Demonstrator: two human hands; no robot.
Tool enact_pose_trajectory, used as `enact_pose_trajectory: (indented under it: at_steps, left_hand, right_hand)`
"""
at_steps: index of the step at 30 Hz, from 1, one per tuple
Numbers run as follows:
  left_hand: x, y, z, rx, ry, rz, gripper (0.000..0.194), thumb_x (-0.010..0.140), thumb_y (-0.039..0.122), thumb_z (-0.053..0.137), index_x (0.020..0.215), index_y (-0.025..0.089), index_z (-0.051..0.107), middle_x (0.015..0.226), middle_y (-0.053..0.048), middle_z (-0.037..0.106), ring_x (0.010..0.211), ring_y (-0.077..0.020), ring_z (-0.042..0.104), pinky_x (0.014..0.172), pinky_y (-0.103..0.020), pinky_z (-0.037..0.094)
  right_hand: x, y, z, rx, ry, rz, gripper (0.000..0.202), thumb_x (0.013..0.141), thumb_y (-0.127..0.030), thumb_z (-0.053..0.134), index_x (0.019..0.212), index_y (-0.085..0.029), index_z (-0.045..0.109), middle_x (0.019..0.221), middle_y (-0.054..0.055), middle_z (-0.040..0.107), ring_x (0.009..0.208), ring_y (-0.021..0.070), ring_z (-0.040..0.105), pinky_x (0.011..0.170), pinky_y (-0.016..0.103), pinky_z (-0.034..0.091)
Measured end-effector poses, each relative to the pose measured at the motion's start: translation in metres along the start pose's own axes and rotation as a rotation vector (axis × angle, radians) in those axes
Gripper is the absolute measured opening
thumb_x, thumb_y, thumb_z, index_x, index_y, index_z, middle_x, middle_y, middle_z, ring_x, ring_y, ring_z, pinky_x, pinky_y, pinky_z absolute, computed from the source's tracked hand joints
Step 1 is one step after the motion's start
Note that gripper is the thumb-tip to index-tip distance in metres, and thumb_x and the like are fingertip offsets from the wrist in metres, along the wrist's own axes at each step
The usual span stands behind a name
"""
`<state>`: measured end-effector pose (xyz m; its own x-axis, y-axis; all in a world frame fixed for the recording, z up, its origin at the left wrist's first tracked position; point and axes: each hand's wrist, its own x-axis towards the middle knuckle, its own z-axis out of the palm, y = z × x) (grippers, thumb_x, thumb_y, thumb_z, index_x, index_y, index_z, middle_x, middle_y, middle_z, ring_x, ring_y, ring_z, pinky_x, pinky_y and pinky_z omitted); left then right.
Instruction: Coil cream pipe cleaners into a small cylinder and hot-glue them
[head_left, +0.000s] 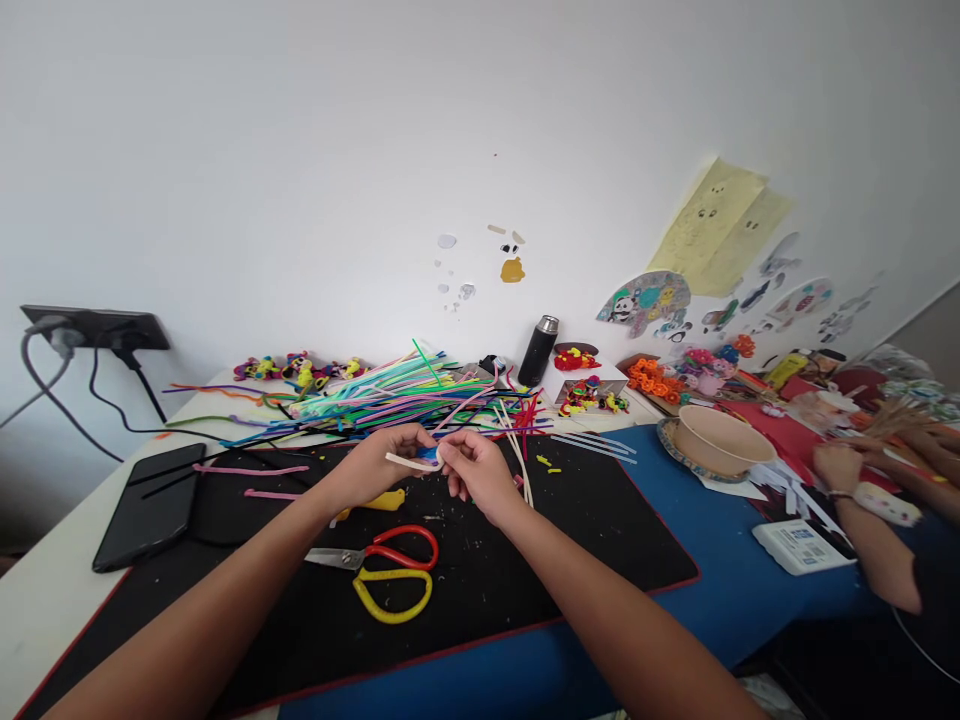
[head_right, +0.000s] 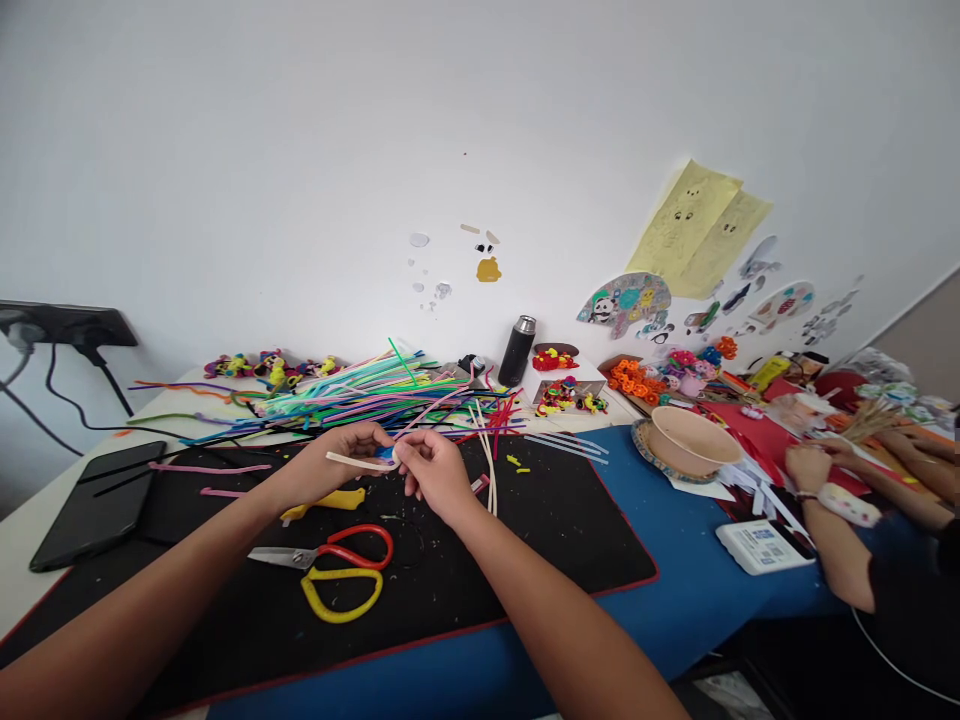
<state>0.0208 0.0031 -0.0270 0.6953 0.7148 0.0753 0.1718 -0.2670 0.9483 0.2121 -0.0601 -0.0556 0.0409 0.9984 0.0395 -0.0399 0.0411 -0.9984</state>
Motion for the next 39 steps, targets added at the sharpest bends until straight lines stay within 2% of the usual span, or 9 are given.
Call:
enact_pose_trajectory:
  at_steps: [10,16,25,30,35,39]
  left_hand:
    - [0.002,-0.007,0.001,0.103,0.035,0.040,0.021,0.081,0.035,0.074,0.094,0.019,0.071,0.074,0.000,0.070,0.065,-0.0167,0.060,0.060,-0.026,0.043]
    - [0.000,-0.004,0.002,0.025,0.026,0.054,0.018,0.084,0.035,0.075,0.091,0.020,0.069,0.077,0.001,0.072,0.067,-0.0157,0.062,0.062,-0.025,0.045]
    - [0.001,0.004,0.003,-0.149,0.055,-0.002,0.019,0.078,0.028,0.079,0.092,0.020,0.068,0.077,0.001,0.073,0.070,-0.0164,0.066,0.066,-0.027,0.051]
    - [0.002,0.005,-0.002,-0.322,0.058,-0.069,0.034,0.072,0.032,0.091,0.096,0.018,0.072,0.082,-0.003,0.077,0.073,-0.0177,0.071,0.070,-0.028,0.056]
    - [0.003,-0.001,-0.008,-0.603,0.117,-0.113,0.042,0.067,0.036,0.098,0.096,0.015,0.076,0.094,-0.008,0.081,0.073,-0.0163,0.074,0.068,-0.025,0.059]
    - [0.002,-0.003,-0.007,-0.661,0.086,-0.113,0.035,0.074,0.033,0.095,0.098,0.014,0.078,0.101,-0.012,0.082,0.073,-0.0159,0.075,0.066,-0.022,0.060]
  right_hand:
    - [0.000,0.006,0.006,0.113,-0.004,0.056,0.051,0.079,-0.064,0.079,0.095,-0.019,0.063,0.062,-0.006,0.063,0.038,0.0085,0.054,0.033,0.018,0.032]
    - [0.000,0.005,0.010,0.194,-0.007,0.101,0.053,0.075,-0.065,0.083,0.093,-0.020,0.062,0.060,-0.007,0.062,0.038,0.0087,0.053,0.033,0.018,0.032]
    - [0.002,0.002,0.012,0.313,-0.013,0.183,0.055,0.072,-0.067,0.085,0.083,-0.019,0.061,0.060,-0.006,0.061,0.040,0.0080,0.052,0.035,0.019,0.029]
    - [0.002,0.002,0.010,0.399,0.031,0.202,0.057,0.077,-0.072,0.079,0.088,-0.018,0.064,0.060,-0.005,0.059,0.040,0.0077,0.048,0.036,0.020,0.025]
    - [-0.003,0.014,0.003,0.354,0.109,0.216,0.060,0.073,-0.073,0.081,0.090,-0.017,0.067,0.058,-0.006,0.057,0.039,0.0072,0.044,0.037,0.020,0.023]
    - [-0.006,0.027,0.003,0.316,0.125,0.199,0.061,0.070,-0.073,0.082,0.087,-0.017,0.066,0.055,-0.007,0.055,0.038,0.0075,0.044,0.035,0.020,0.025]
